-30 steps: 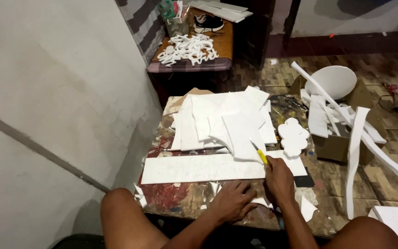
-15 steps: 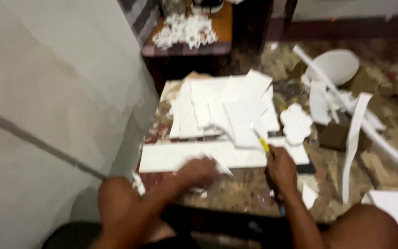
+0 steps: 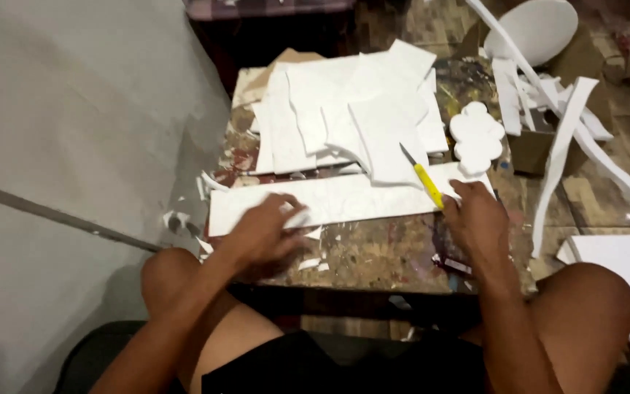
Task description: The person uses a yellow utility knife to cut a white foam sheet into a flower shape, then sets it aside and cuts another foam sheet into a rectangular shape. The workspace is cluttered with foam scraps and finished pieces.
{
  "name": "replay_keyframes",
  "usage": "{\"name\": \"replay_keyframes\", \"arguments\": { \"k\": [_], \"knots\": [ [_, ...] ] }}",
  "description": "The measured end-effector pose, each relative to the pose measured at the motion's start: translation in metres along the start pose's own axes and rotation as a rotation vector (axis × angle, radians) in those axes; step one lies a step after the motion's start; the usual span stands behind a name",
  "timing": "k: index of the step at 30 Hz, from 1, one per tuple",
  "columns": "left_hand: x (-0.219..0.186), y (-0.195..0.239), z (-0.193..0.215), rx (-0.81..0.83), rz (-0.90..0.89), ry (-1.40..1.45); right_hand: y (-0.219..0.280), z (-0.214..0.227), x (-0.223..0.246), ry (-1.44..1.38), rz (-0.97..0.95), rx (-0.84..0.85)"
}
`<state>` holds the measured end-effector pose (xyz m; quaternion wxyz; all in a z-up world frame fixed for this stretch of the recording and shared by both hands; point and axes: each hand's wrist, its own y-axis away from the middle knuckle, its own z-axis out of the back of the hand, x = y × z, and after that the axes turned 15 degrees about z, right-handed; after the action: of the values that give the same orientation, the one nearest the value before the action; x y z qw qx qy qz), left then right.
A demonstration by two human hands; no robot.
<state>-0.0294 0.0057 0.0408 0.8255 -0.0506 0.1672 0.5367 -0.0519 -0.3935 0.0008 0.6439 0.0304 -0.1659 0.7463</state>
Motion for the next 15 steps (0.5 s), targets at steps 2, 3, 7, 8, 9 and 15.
{"name": "replay_keyframes", "arguments": {
  "k": [2,3,7,8,9,15],
  "knots": [
    [-0.026,0.009,0.001,0.121,-0.068,-0.072,0.011,0.013,-0.008,0.05,-0.049,0.128],
    [-0.039,0.014,0.003,0.234,-0.137,-0.157,0.015,0.02,-0.012,0.093,-0.096,0.243],
    [-0.029,0.006,-0.019,0.28,-0.251,-0.254,0.02,0.058,0.01,0.041,-0.346,0.558],
    [-0.025,0.003,-0.022,0.212,-0.279,-0.163,0.022,0.048,-0.004,0.024,-0.368,0.559],
    [-0.021,0.0,-0.024,0.143,-0.306,-0.072,0.025,0.038,-0.018,0.007,-0.389,0.559],
    [-0.022,-0.025,-0.008,0.254,0.049,0.408,0.022,0.007,-0.052,-0.018,-0.422,0.502]
  ]
}}
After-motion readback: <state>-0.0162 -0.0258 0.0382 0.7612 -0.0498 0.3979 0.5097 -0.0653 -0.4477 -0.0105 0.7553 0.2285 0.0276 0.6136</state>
